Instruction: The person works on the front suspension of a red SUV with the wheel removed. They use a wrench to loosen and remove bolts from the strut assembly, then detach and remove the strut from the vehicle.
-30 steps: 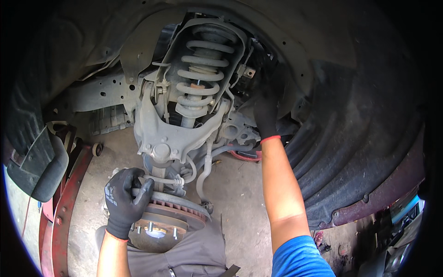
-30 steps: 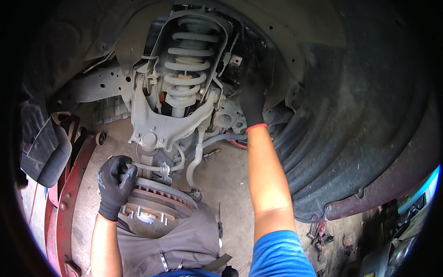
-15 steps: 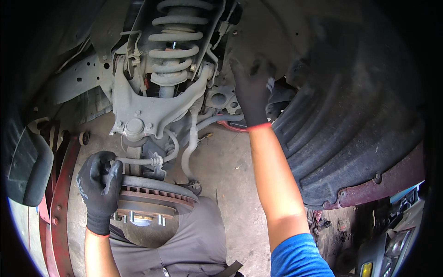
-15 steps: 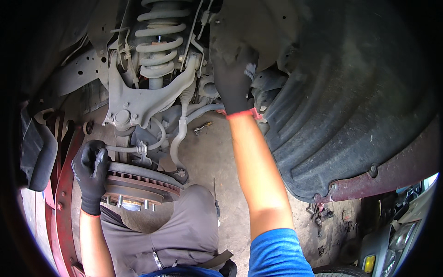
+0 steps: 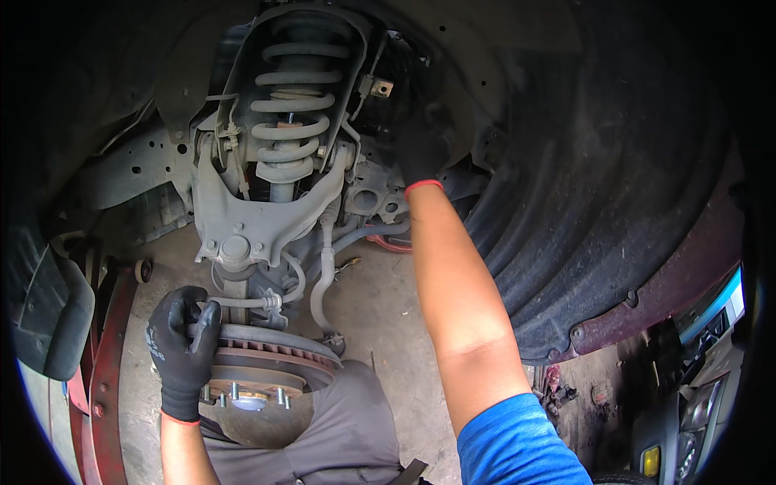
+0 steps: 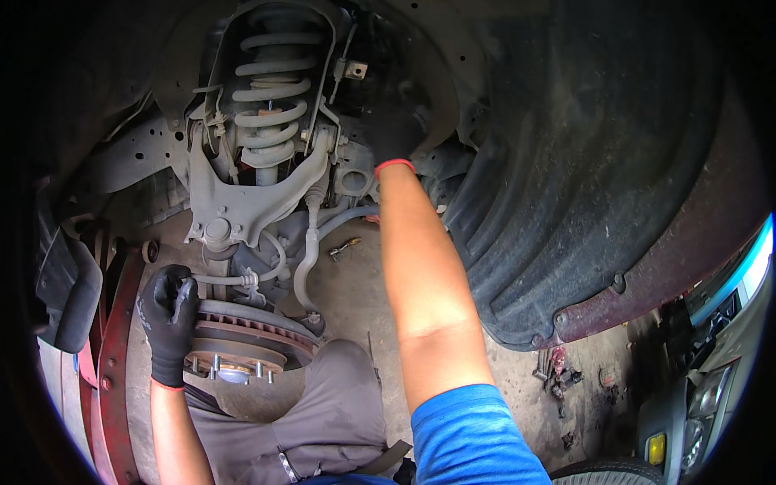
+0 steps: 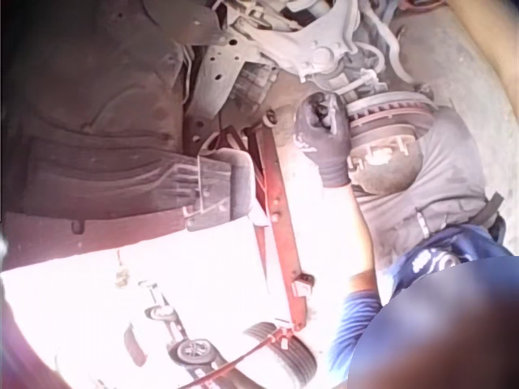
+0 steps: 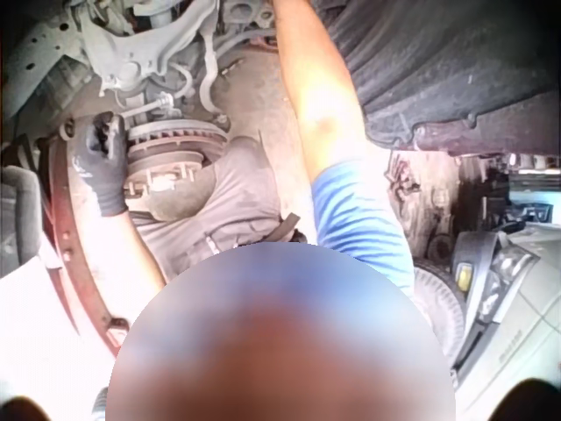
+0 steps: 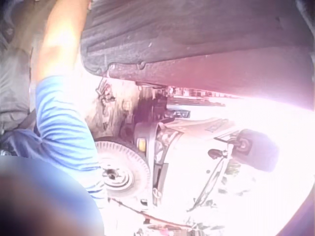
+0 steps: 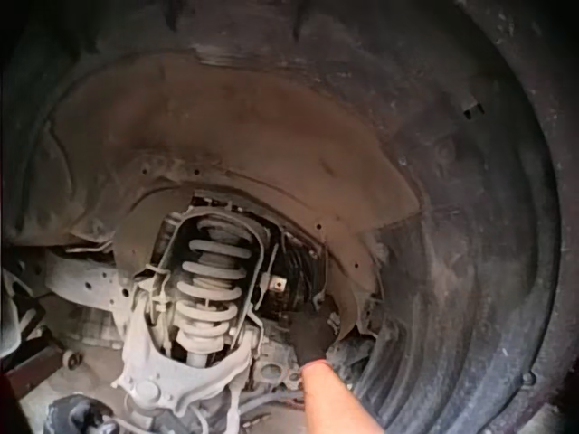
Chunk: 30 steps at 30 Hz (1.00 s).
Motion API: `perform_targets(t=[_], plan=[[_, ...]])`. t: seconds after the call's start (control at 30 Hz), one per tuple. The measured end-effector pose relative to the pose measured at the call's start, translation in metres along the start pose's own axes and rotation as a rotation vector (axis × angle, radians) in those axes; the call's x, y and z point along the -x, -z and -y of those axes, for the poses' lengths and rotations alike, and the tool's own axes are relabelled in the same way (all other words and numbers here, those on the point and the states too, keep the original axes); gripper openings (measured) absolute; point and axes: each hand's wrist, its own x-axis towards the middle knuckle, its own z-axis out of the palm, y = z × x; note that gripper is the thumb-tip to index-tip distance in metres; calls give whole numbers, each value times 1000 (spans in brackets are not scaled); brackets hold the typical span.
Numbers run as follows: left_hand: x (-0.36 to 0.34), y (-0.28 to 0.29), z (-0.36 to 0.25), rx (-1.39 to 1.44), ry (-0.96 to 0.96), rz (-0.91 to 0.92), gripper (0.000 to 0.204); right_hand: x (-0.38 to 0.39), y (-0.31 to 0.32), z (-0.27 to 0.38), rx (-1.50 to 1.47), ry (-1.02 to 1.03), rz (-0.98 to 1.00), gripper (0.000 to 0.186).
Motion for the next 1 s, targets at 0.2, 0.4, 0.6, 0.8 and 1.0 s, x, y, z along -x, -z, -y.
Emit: perform_targets(t=[0.2,0.4,0.6,0.8,1.0], plan=[[0,1,0,-2,3,10,20,9,3,-102,165,40,-349,37],[3,-1,5,4,26,15,20,10,10,-93,353,-15,114,39],[4,-2,11,68,74,29,21,34,-62,-22,70,-30,-215,27],[3,-1,11,-29,-98,6,17,45,-88,30,-115,-57,-248,32],[4,-2,10,4,-11,7,18,73,-68,1,-306,-216,106,30]])
